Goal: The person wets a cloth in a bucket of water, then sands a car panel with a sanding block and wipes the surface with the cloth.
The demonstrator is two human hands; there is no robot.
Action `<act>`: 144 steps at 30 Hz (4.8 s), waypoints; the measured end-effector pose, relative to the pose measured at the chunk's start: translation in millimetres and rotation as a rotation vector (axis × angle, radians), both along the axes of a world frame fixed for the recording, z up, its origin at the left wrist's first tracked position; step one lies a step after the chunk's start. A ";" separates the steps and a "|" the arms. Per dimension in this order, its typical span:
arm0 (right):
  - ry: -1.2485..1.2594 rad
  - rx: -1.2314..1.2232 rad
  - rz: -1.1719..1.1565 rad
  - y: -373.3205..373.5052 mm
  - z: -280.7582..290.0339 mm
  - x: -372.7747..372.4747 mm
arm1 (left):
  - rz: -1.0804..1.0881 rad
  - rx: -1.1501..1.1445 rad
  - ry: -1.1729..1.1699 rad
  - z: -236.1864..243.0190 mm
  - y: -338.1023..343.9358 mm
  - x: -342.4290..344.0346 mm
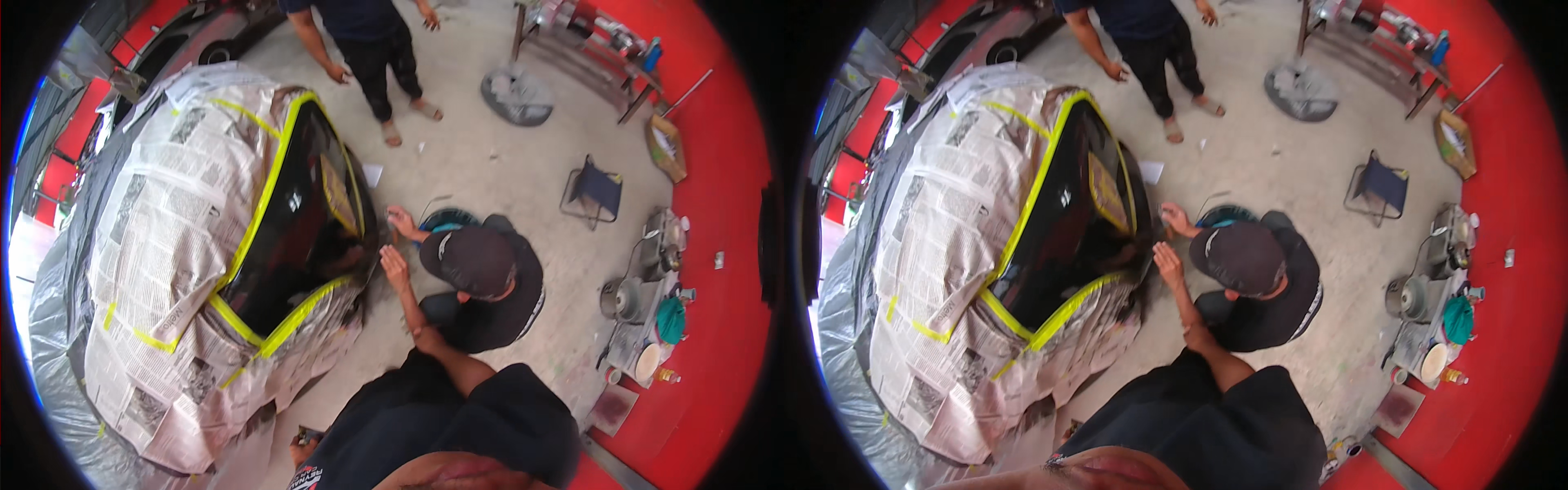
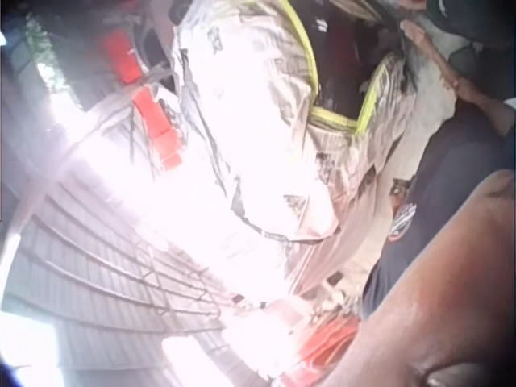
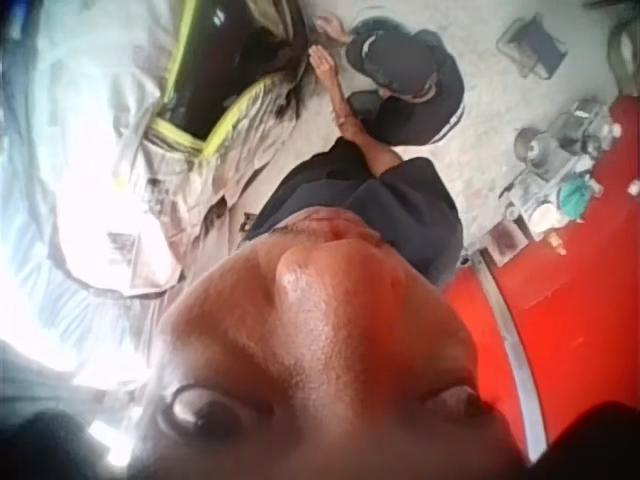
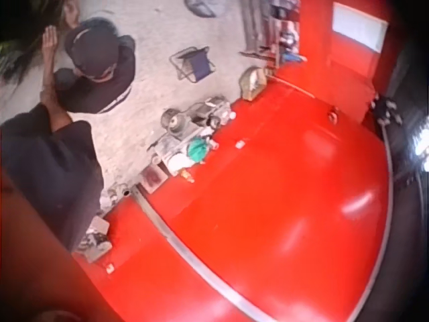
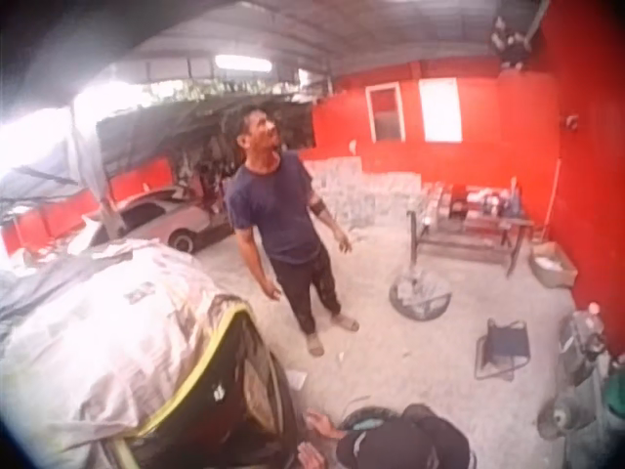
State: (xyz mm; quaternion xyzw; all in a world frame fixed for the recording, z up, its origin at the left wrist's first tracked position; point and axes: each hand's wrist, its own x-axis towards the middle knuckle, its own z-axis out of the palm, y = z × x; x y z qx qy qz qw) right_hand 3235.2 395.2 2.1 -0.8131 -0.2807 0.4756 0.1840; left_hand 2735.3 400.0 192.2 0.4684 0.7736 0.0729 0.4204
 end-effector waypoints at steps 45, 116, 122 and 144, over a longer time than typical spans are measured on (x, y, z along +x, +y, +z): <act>-0.338 -0.012 0.801 -280.0 41.6 -113.8 | -0.333 -0.075 -0.016 -130.3 -33.4 -162.4; 1.274 1.601 0.084 -311.4 524.2 -99.8 | -0.298 -0.191 0.360 57.7 -240.7 -71.9; 1.184 1.721 0.084 -311.6 522.9 -106.1 | -0.270 -0.163 0.236 52.8 -232.1 -60.1; 1.137 1.895 0.563 -294.6 495.7 -112.6 | -0.075 -0.114 0.214 39.1 -305.0 -102.4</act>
